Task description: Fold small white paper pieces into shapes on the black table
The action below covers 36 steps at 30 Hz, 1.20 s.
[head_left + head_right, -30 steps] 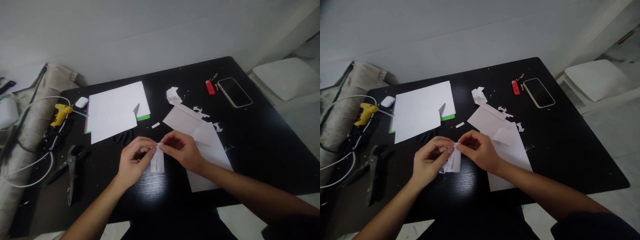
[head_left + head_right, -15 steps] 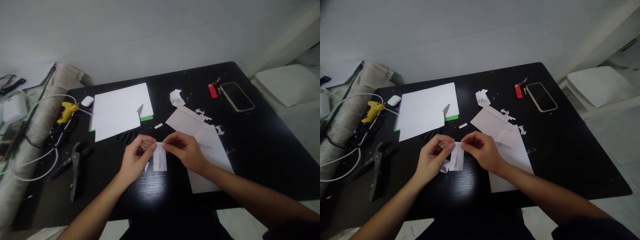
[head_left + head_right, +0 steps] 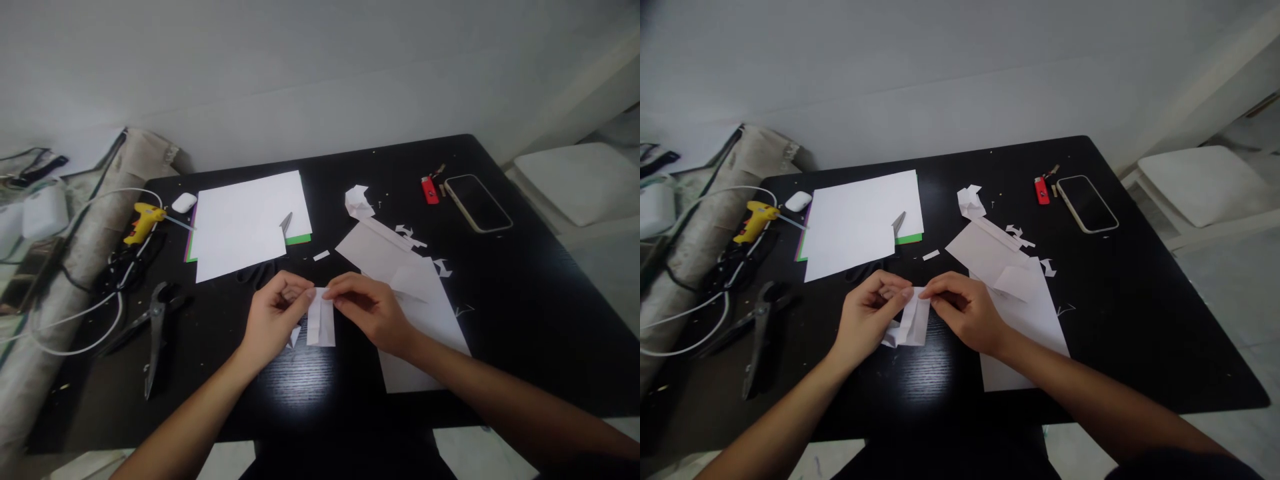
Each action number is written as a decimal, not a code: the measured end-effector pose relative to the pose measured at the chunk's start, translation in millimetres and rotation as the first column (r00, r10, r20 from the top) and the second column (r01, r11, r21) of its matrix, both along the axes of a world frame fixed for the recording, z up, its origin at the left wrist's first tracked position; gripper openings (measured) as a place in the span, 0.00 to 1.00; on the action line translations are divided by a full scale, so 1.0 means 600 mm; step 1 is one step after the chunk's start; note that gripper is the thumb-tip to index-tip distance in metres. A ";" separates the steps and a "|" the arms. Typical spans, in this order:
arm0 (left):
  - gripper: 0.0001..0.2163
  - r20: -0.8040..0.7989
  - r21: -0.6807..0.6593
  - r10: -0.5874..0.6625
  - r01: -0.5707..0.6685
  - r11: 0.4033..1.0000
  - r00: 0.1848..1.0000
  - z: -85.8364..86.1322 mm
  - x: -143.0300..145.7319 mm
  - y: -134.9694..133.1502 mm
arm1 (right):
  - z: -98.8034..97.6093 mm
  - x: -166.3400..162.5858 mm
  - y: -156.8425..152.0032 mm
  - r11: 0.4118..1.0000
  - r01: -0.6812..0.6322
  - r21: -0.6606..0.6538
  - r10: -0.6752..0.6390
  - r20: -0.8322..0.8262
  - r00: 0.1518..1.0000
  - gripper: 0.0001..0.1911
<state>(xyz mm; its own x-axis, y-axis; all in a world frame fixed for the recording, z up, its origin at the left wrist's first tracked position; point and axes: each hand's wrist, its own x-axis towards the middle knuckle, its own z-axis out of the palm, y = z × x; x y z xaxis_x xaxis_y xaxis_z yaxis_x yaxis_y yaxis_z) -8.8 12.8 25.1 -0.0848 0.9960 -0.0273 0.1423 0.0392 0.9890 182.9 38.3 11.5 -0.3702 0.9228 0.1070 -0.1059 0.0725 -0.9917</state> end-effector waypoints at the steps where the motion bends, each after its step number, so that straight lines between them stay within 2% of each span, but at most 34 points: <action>1: 0.05 0.014 -0.006 0.008 -0.008 1.000 1.000 0.001 0.000 0.000 | -0.002 -0.001 0.000 1.000 -0.007 0.003 0.007 -0.013 1.000 0.11; 5: 0.05 0.052 -0.027 0.037 -0.036 0.999 0.998 0.001 0.001 0.000 | -0.011 -0.004 -0.002 1.000 -0.022 -0.016 0.021 -0.046 0.999 0.09; 10: 0.05 0.074 -0.025 0.054 -0.052 0.998 0.996 0.003 0.001 0.002 | -0.014 -0.002 -0.001 1.000 0.018 -0.005 -0.018 0.022 1.000 0.05; 14: 0.03 0.058 0.027 -0.046 0.044 0.999 0.997 0.005 -0.002 0.001 | -0.016 0.000 0.002 0.996 0.091 -0.014 -0.090 0.047 0.995 0.02; 17: 0.06 -0.021 0.114 -0.154 0.156 0.981 0.988 0.003 -0.006 -0.003 | -0.014 0.000 0.002 0.992 0.121 -0.032 -0.119 0.053 0.991 0.02; 20: 0.06 -0.113 0.156 -0.195 0.211 0.965 0.974 -0.002 -0.008 -0.006 | -0.010 -0.001 0.000 0.991 0.120 -0.067 -0.115 0.072 0.991 0.03; 25: 0.02 -0.141 0.141 -0.129 0.149 0.979 0.982 -0.009 -0.004 -0.009 | -0.004 -0.005 -0.005 0.977 0.141 -0.158 -0.136 0.043 0.990 0.09; 30: 0.02 -0.023 0.108 -0.134 0.136 0.985 0.991 -0.011 0.001 -0.011 | -0.005 -0.008 -0.007 0.967 0.200 -0.160 -0.196 0.044 0.980 0.12; 33: 0.06 0.069 0.070 -0.158 0.153 0.986 0.985 -0.016 0.003 -0.013 | -0.004 -0.006 -0.006 0.969 0.203 -0.138 -0.200 0.037 0.979 0.09; 36: 0.16 0.062 0.054 -0.169 0.166 0.985 0.984 -0.018 0.001 -0.011 | -0.002 -0.004 -0.005 0.981 0.177 -0.083 -0.174 0.037 0.984 0.06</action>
